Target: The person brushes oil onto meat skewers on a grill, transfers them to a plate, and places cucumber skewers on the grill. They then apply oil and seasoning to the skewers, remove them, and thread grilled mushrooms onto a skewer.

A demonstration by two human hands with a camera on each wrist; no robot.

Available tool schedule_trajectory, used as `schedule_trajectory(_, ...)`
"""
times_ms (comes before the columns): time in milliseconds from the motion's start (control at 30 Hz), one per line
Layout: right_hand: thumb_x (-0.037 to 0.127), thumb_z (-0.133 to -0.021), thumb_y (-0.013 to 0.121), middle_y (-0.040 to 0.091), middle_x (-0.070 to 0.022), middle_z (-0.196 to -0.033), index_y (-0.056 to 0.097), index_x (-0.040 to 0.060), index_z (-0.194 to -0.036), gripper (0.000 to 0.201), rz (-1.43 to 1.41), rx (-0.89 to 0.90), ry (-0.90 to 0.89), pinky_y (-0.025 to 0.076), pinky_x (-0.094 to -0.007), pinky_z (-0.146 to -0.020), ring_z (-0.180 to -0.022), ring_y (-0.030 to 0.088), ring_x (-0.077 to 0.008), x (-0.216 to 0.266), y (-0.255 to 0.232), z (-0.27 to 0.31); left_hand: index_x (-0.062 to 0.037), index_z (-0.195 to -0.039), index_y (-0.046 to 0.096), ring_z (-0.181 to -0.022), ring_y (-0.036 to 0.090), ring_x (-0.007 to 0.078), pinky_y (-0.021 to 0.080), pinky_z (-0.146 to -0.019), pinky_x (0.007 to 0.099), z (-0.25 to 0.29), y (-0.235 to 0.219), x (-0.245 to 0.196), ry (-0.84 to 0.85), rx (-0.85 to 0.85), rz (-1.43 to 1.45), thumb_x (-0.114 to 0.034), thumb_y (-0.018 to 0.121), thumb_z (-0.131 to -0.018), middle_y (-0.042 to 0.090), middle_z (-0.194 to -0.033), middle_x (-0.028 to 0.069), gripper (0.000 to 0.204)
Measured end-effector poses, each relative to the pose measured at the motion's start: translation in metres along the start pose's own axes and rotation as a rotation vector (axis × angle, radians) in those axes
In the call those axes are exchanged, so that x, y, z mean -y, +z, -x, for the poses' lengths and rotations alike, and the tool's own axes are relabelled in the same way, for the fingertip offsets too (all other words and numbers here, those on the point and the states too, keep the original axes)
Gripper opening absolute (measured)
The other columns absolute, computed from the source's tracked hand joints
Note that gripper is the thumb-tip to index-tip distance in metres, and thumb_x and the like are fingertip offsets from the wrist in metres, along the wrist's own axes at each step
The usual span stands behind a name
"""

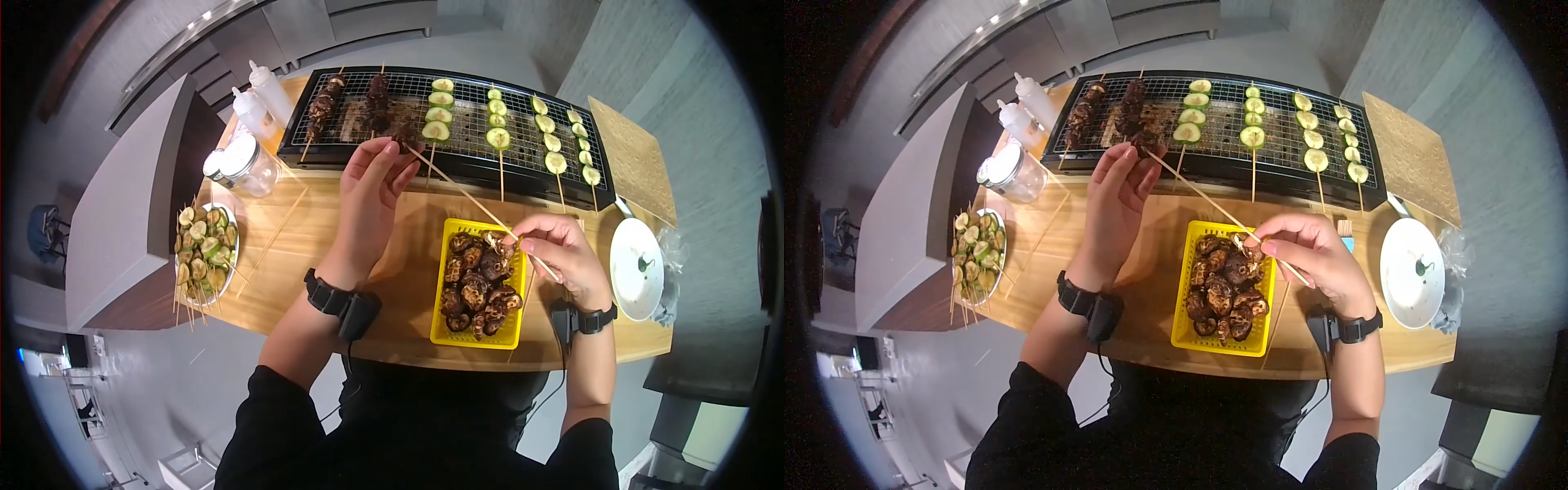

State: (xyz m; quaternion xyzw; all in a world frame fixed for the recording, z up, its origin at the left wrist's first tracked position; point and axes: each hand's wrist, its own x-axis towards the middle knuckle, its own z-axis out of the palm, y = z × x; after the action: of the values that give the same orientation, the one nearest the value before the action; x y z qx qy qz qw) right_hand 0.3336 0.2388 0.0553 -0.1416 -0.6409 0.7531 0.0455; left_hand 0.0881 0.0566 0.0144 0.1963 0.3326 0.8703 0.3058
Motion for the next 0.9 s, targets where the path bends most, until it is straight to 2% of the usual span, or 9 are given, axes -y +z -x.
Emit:
schedule_trajectory(200,0.005,-0.099,0.071,0.079,-0.0050,-0.106,0.075,0.0011,-0.116,0.017,0.023,-0.022,-0.016,0.034,-0.0153,-0.048,-0.058,0.049,0.0023,-0.0017,-0.0022,-0.0007,-0.0070,-0.117,0.065,-0.115,0.072,0.0198,0.058,-0.099,0.0318,-0.0022,-0.0047,0.0021,0.008,-0.006,0.000,-0.008,0.065,-0.106,0.072,-0.116,0.0060,0.012)
schedule_trajectory(300,0.005,-0.099,0.072,0.079,-0.0045,-0.105,0.076,0.0017,-0.115,0.017,0.070,-0.038,-0.043,0.033,-0.0155,-0.048,-0.057,0.048,0.0023,-0.0035,-0.0033,-0.0024,-0.0098,-0.119,0.065,-0.120,0.070,0.0223,0.055,-0.104,0.0339,-0.0027,-0.0070,0.0026,0.018,0.008,-0.043,-0.012,0.062,-0.107,0.074,-0.121,0.0094,0.013)
schedule_trajectory(600,0.007,-0.099,0.072,0.078,0.0001,-0.097,0.077,0.0032,-0.115,0.017,0.041,-0.079,-0.015,0.027,-0.0167,-0.046,-0.054,0.040,0.0026,0.0002,0.0001,-0.0014,-0.0095,-0.119,0.066,-0.120,0.070,0.0233,0.055,-0.103,0.0341,-0.0021,-0.0052,0.0038,0.036,0.016,-0.105,-0.013,0.061,-0.108,0.074,-0.121,0.0090,0.013)
schedule_trajectory(800,0.007,-0.100,0.072,0.076,0.0025,-0.095,0.077,0.0038,-0.116,0.017,0.056,-0.073,-0.021,0.026,-0.0169,-0.046,-0.054,0.039,0.0026,0.0020,0.0038,-0.0014,-0.0086,-0.118,0.066,-0.120,0.069,0.0225,0.055,-0.102,0.0347,-0.0030,-0.0069,0.0029,0.014,0.013,-0.058,-0.016,0.058,-0.109,0.073,-0.121,0.0085,0.013)
schedule_trajectory(900,0.008,-0.100,0.072,0.075,0.0027,-0.094,0.077,0.0039,-0.116,0.017,0.050,-0.057,-0.010,0.028,-0.0168,-0.048,-0.056,0.041,0.0023,0.0027,0.0048,-0.0010,-0.0077,-0.120,0.062,-0.115,0.071,0.0197,0.057,-0.100,0.0322,-0.0037,-0.0072,0.0021,-0.007,0.027,-0.028,-0.014,0.062,-0.108,0.073,-0.119,0.0090,0.014)
